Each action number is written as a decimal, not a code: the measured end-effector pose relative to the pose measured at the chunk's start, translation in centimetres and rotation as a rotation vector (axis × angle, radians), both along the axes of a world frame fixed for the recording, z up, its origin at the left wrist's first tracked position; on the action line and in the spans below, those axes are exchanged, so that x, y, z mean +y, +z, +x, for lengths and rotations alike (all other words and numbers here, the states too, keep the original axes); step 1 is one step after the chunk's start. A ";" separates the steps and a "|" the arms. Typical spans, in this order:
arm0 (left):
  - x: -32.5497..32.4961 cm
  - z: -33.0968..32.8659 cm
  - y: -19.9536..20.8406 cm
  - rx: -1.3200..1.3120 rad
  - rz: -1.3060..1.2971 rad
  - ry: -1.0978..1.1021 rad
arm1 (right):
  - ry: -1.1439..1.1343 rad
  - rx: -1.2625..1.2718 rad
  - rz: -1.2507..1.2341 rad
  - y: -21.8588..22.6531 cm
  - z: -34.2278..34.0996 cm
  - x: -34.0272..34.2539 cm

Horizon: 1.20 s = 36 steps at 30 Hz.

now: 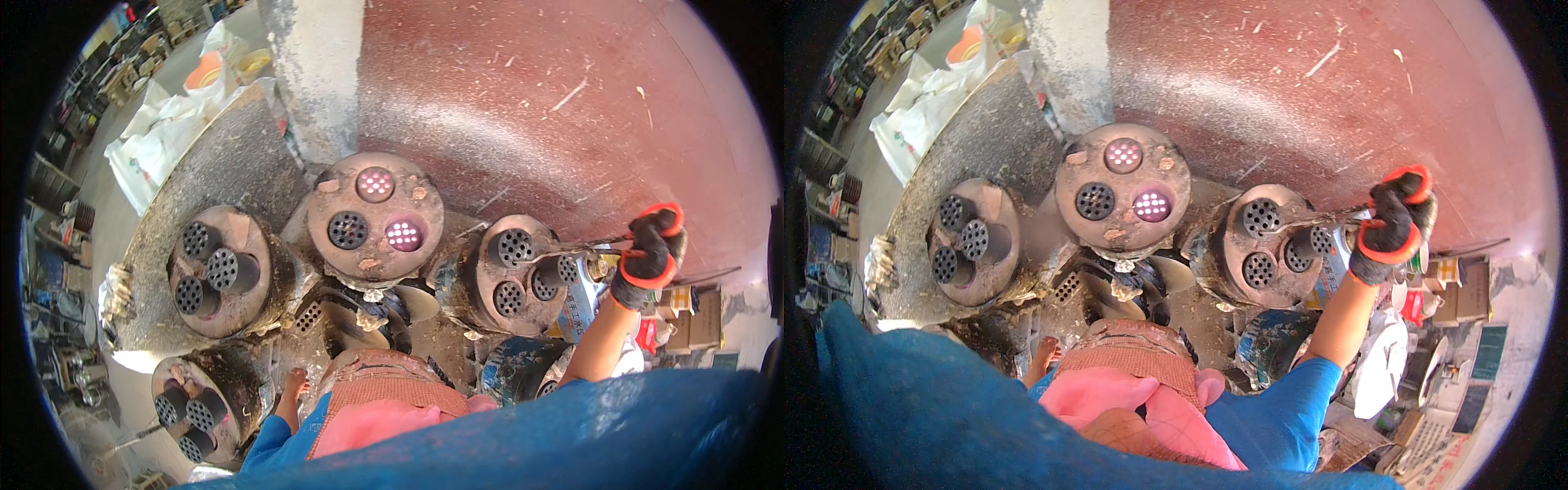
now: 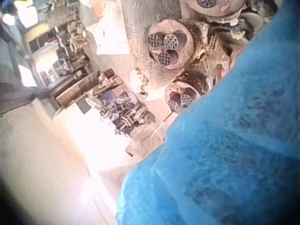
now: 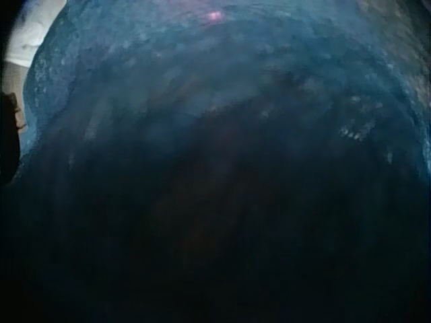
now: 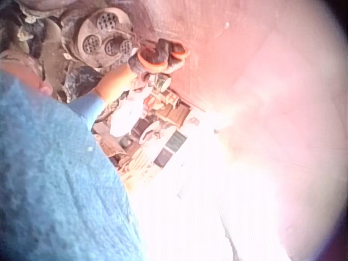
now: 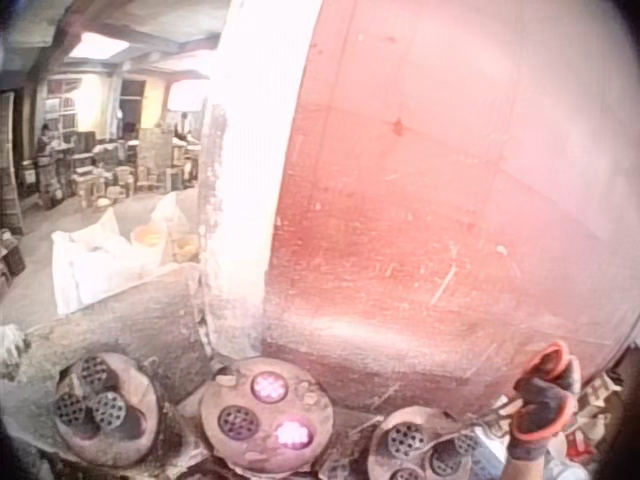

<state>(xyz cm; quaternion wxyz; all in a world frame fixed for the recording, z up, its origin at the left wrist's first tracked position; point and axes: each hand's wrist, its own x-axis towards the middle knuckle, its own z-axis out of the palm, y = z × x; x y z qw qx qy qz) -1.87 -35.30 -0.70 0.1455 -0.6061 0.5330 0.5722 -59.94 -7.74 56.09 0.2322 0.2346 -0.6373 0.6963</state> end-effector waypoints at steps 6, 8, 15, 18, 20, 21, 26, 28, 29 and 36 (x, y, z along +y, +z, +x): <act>0.9 1.9 -0.9 -0.008 0.137 0.122 | 0.228 -0.006 -0.231 -0.1 1.2 -5.4; 0.9 3.2 -1.0 -0.027 0.209 0.171 | 0.351 0.022 -0.135 -1.4 0.7 -7.7; 3.7 6.4 0.9 -0.074 0.120 0.338 | 0.370 -0.131 -0.122 -7.0 -1.2 -15.7; 5.1 7.6 1.9 -0.121 0.169 0.381 | 0.510 -0.174 -0.063 -8.5 -1.8 -17.3; 5.9 8.0 2.3 -0.088 0.149 0.426 | 0.535 -0.244 -0.051 -9.6 -2.2 -18.3; 6.1 8.3 2.4 -0.081 0.186 0.413 | 0.550 -0.240 -0.057 -10.1 -2.3 -18.8; 6.9 8.6 2.3 -0.035 0.167 0.488 | 0.602 -0.260 0.039 -11.1 -2.3 -21.6; 6.7 8.4 1.5 -0.040 0.179 0.504 | 0.742 -0.177 0.008 -10.1 -2.3 -22.3; 6.6 8.5 1.1 0.002 0.153 0.475 | 0.800 -0.074 0.019 -8.9 -2.8 -22.3; 4.9 7.0 0.2 -0.107 0.221 0.466 | 0.678 -0.023 -0.190 -5.0 -5.4 -24.2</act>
